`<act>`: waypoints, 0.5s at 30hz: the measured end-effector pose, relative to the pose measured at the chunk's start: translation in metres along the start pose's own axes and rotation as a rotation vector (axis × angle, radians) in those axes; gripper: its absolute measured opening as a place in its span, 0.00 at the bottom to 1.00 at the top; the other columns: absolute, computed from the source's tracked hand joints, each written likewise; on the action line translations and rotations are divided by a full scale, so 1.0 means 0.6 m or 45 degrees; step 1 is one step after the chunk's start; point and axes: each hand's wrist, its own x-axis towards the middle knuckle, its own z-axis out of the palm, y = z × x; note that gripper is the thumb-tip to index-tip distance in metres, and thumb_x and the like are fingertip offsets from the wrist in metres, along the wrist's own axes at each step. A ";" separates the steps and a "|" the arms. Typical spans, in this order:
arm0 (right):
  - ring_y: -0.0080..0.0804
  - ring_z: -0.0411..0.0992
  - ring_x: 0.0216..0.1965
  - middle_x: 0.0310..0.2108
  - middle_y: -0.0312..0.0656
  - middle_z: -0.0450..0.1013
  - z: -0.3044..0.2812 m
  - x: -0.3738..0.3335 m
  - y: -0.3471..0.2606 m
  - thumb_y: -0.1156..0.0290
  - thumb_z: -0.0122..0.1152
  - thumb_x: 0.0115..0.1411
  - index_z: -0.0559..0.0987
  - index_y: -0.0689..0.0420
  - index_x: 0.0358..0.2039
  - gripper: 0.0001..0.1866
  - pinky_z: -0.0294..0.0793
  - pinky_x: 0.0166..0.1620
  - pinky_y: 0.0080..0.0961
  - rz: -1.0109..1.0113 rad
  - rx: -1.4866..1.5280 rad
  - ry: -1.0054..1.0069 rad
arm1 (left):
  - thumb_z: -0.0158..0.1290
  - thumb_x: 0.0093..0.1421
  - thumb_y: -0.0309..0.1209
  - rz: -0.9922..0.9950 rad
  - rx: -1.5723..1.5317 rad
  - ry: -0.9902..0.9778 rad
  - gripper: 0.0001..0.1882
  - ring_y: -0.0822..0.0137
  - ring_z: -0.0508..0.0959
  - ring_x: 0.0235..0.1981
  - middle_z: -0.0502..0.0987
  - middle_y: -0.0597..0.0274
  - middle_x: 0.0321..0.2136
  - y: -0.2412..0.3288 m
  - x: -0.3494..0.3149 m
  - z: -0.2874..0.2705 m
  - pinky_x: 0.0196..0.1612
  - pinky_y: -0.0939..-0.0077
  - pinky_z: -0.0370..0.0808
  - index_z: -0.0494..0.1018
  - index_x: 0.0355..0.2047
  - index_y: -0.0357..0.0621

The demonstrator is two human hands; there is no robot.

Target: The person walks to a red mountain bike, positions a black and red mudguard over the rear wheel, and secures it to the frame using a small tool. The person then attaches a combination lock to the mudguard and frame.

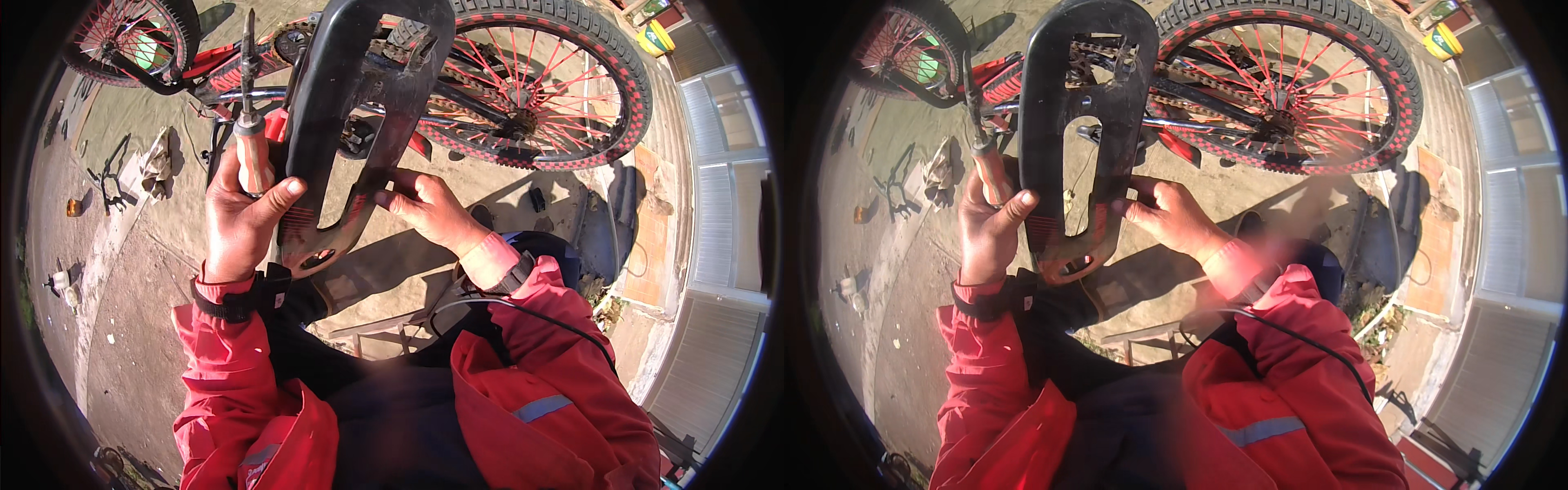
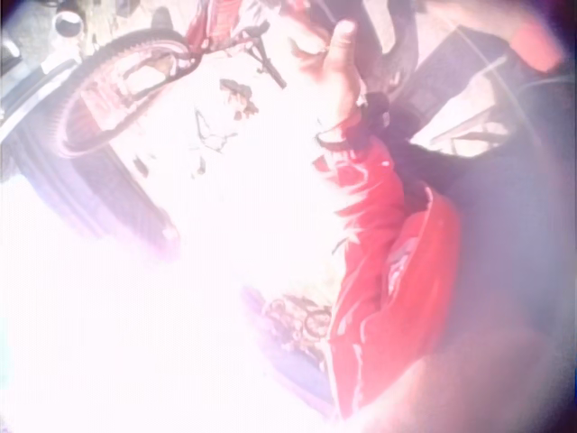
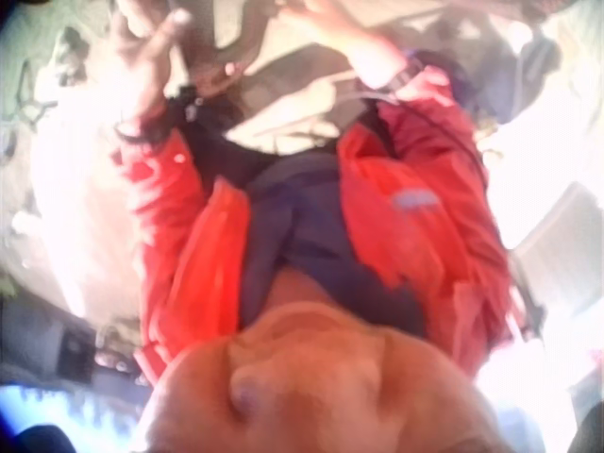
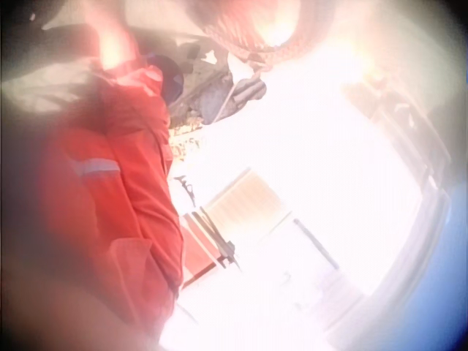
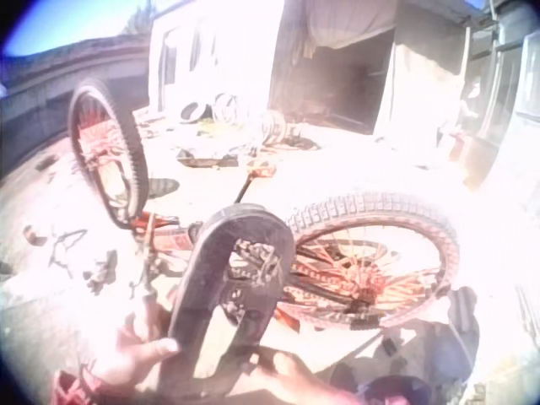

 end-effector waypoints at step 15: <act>0.17 0.65 0.29 0.30 0.30 0.72 -0.125 -0.057 -0.066 0.62 0.83 0.45 0.83 0.59 0.42 0.26 0.65 0.30 0.23 -0.102 -0.751 0.378 | 0.67 0.49 0.23 -0.163 0.919 -0.476 0.21 0.71 0.71 0.27 0.72 0.65 0.25 -0.002 -0.002 0.027 0.34 0.73 0.72 0.76 0.44 0.39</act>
